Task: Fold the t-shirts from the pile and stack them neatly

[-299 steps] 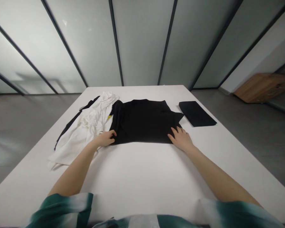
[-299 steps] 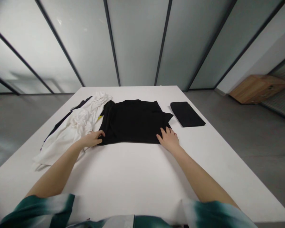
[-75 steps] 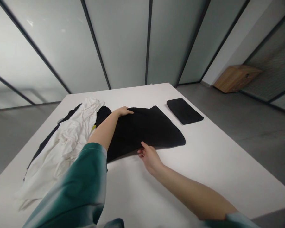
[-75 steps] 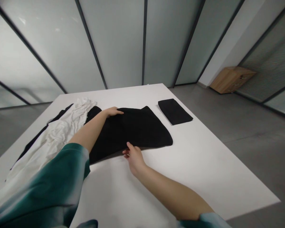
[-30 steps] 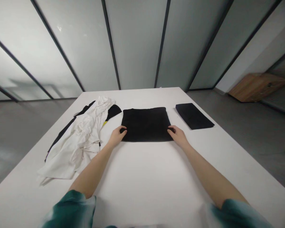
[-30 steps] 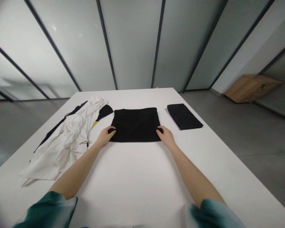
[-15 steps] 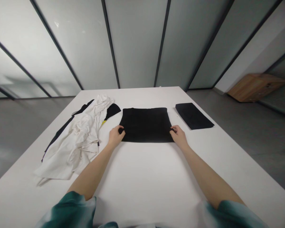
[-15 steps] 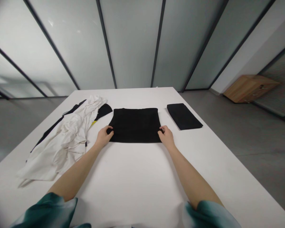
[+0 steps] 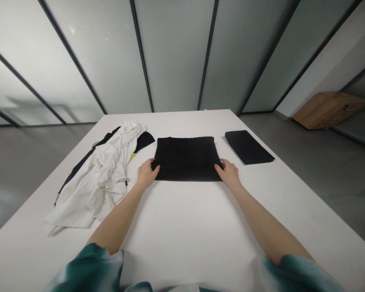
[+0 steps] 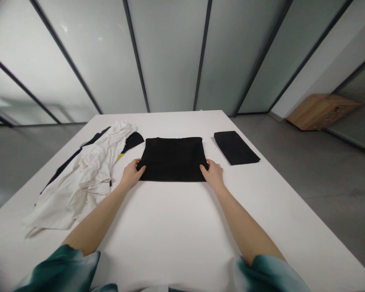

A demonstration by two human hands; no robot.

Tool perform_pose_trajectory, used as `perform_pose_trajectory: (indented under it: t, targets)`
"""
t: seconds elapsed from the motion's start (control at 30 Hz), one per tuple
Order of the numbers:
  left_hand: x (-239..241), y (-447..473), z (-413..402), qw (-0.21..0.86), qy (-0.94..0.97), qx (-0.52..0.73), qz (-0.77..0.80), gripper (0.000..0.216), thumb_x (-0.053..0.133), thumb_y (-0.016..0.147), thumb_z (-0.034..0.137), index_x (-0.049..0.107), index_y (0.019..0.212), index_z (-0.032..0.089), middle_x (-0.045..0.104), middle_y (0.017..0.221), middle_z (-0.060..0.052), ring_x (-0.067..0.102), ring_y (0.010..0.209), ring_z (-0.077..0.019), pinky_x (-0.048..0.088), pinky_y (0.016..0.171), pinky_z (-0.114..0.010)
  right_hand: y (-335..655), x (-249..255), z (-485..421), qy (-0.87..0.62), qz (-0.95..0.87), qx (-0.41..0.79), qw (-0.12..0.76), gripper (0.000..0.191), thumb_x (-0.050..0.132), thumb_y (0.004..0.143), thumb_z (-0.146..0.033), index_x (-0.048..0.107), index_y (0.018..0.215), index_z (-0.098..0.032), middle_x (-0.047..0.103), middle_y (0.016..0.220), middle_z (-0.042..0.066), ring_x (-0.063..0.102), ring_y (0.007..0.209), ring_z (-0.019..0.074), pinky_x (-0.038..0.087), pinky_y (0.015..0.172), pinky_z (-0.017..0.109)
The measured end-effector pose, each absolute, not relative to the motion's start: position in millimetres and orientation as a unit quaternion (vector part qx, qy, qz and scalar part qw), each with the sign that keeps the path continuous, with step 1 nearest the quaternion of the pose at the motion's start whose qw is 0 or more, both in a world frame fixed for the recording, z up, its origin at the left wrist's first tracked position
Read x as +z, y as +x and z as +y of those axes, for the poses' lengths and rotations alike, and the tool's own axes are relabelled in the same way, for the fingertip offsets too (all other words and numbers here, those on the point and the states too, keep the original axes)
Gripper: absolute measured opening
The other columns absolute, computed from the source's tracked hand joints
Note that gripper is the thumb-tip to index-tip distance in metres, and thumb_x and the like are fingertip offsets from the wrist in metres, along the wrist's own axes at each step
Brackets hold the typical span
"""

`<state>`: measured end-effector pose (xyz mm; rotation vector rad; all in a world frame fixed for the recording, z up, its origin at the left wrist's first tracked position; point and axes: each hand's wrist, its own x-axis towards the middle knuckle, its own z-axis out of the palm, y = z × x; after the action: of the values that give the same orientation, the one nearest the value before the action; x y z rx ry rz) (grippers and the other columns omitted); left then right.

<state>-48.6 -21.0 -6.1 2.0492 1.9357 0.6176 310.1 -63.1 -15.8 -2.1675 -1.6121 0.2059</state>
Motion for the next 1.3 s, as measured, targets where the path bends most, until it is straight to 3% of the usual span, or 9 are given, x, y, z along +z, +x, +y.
perform_pose_trajectory:
  t: [0.23, 0.37, 0.5, 0.63, 0.9, 1.0, 1.1, 1.2, 1.3]
  targets:
    - [-1, -45, -22, 0.117, 0.709, 0.154, 0.678, 0.055, 0.054, 0.088, 0.038, 0.048, 0.138, 0.016, 0.072, 0.103, -0.012, 0.067, 0.101, -0.0305, 0.049, 0.087, -0.040, 303, -9, -64, -0.802, -0.588, 0.046, 0.090, 0.043, 0.046, 0.093, -0.043, 0.064, 0.116, -0.011, 0.068, 0.115, 0.018, 0.059, 0.107, 0.0341, 0.041, 0.088, 0.042]
    - [1, -52, -22, 0.132, 0.740, 0.143, 0.644, 0.061, 0.051, 0.089, 0.037, 0.041, 0.145, 0.016, 0.071, 0.102, -0.011, 0.067, 0.098, -0.0288, 0.049, 0.087, -0.039, 306, -10, -63, -0.802, -0.585, 0.040, 0.110, 0.042, 0.044, 0.094, -0.041, 0.063, 0.118, -0.012, 0.067, 0.118, 0.017, 0.058, 0.109, 0.0330, 0.041, 0.088, 0.041]
    - [1, -55, -9, 0.109, 0.740, 0.171, 0.642, 0.066, 0.052, 0.088, 0.046, 0.040, 0.143, 0.012, 0.063, 0.121, -0.018, 0.061, 0.112, -0.0305, 0.046, 0.095, -0.040, 318, -7, -61, -0.805, -0.568, 0.084, 0.150, 0.045, 0.045, 0.093, -0.048, 0.063, 0.120, -0.016, 0.070, 0.112, 0.013, 0.061, 0.108, 0.0314, 0.043, 0.086, 0.039]
    - [2, -43, 9, 0.098, 0.742, 0.145, 0.647, 0.068, 0.050, 0.088, 0.051, 0.040, 0.143, 0.011, 0.056, 0.132, -0.021, 0.054, 0.123, -0.0349, 0.041, 0.101, -0.044, 325, -3, -54, -0.805, -0.563, 0.147, 0.120, 0.040, 0.050, 0.089, -0.054, 0.070, 0.095, -0.020, 0.073, 0.101, 0.013, 0.066, 0.097, 0.0310, 0.045, 0.076, 0.036]
    - [2, -24, 6, 0.076, 0.743, 0.131, 0.652, 0.070, 0.053, 0.086, 0.050, 0.039, 0.143, 0.011, 0.051, 0.138, -0.023, 0.051, 0.125, -0.0365, 0.042, 0.101, -0.045, 314, -7, -50, -0.781, -0.586, 0.145, 0.161, 0.018, 0.055, 0.083, -0.033, 0.064, 0.089, -0.020, 0.070, 0.080, 0.008, 0.066, 0.077, 0.0245, 0.043, 0.063, 0.029]
    - [2, -38, -8, 0.085, 0.770, 0.140, 0.617, 0.086, 0.058, 0.081, 0.060, 0.035, 0.146, 0.009, 0.047, 0.143, -0.025, 0.045, 0.131, -0.0383, 0.038, 0.106, -0.048, 320, -11, -52, -0.775, -0.591, 0.144, 0.172, 0.030, 0.055, 0.085, -0.040, 0.064, 0.103, -0.018, 0.071, 0.087, 0.010, 0.066, 0.082, 0.0265, 0.046, 0.068, 0.031]
    - [0, -55, -23, 0.120, 0.822, 0.118, 0.544, 0.108, 0.073, 0.066, 0.062, 0.030, 0.151, 0.014, 0.033, 0.155, -0.023, 0.035, 0.141, -0.0392, 0.034, 0.112, -0.049, 331, -12, -40, -0.760, -0.602, 0.101, 0.223, 0.051, 0.056, 0.085, -0.044, 0.057, 0.125, -0.012, 0.068, 0.113, 0.017, 0.064, 0.103, 0.0306, 0.048, 0.085, 0.037]
    - [-3, -65, -34, 0.141, 0.851, 0.116, 0.493, 0.096, 0.074, 0.070, 0.043, 0.031, 0.152, 0.021, 0.024, 0.161, -0.018, 0.035, 0.143, -0.0362, 0.034, 0.114, -0.048, 336, -12, -11, -0.728, -0.625, 0.051, 0.277, 0.060, 0.057, 0.084, -0.040, 0.050, 0.136, -0.010, 0.057, 0.135, 0.020, 0.052, 0.126, 0.0323, 0.039, 0.104, 0.043]
    - [-3, -68, -41, 0.139, 0.856, 0.137, 0.478, 0.080, 0.064, 0.074, 0.021, 0.038, 0.150, 0.023, 0.024, 0.162, -0.015, 0.039, 0.141, -0.0328, 0.035, 0.114, -0.047, 332, -12, 28, -0.714, -0.627, 0.064, 0.304, 0.061, 0.055, 0.086, -0.041, 0.049, 0.139, -0.012, 0.050, 0.144, 0.020, 0.043, 0.136, 0.0304, 0.034, 0.111, 0.044]
